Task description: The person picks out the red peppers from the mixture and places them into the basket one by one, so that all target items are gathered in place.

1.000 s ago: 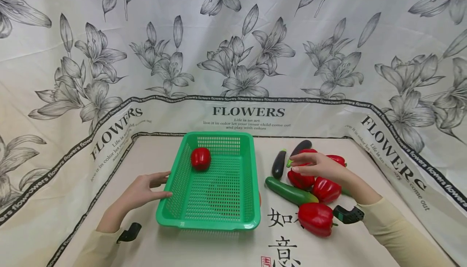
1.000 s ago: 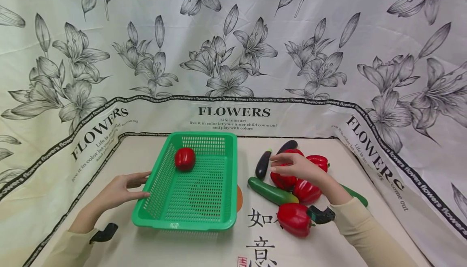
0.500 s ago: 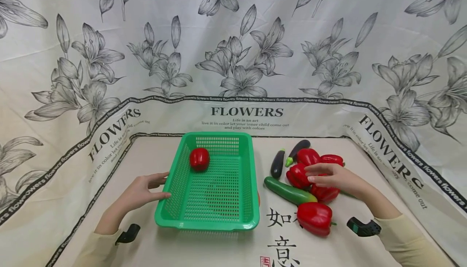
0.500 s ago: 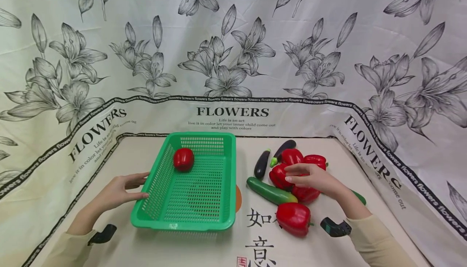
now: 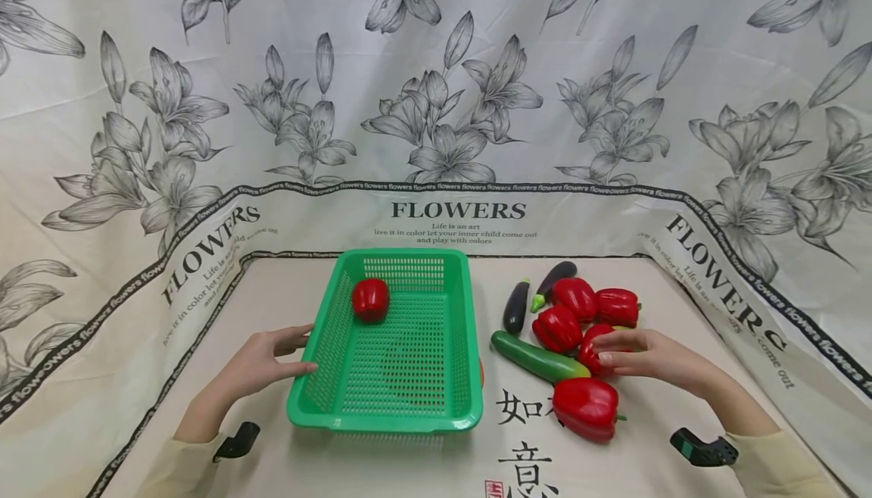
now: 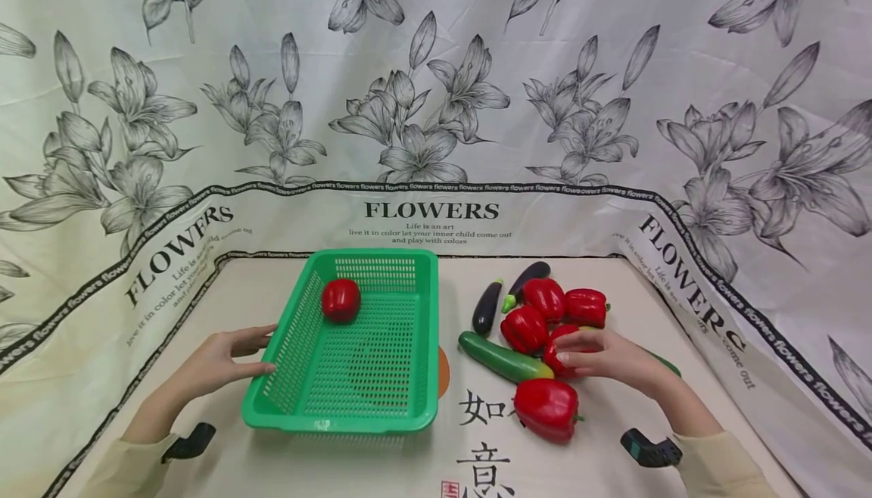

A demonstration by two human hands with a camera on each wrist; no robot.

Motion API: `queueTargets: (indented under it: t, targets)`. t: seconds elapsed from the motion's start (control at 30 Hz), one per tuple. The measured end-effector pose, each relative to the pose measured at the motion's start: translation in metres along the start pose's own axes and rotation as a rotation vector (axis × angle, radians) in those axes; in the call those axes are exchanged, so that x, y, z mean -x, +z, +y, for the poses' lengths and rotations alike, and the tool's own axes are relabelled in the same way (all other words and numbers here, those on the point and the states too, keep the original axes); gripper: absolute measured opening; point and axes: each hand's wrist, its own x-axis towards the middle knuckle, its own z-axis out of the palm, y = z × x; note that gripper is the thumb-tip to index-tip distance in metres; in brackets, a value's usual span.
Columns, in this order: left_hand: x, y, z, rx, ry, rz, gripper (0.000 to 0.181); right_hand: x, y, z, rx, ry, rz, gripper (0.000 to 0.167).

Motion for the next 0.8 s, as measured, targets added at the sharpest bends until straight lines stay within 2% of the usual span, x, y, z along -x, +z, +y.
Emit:
queueTargets:
  t: [0.17,0.43,0.67,0.8]
  targets:
    - [0.0,0.001,0.0,0.006,0.002,0.007,0.073,0.003,-0.002,0.011,-0.043,0.036,-0.027,0.058]
    - [0.001,-0.001,0.0,0.001,0.013,0.002,0.072,0.007,-0.003,0.033,-0.142,0.037,-0.129,0.054]
    - [0.001,-0.002,0.002,0.007,0.01,0.005,0.071,0.006,0.0,0.048,-0.165,0.082,-0.147,0.051]
    - [0.002,-0.001,0.002,0.015,0.008,0.001,0.07,0.005,0.002,0.053,-0.2,0.073,-0.178,0.048]
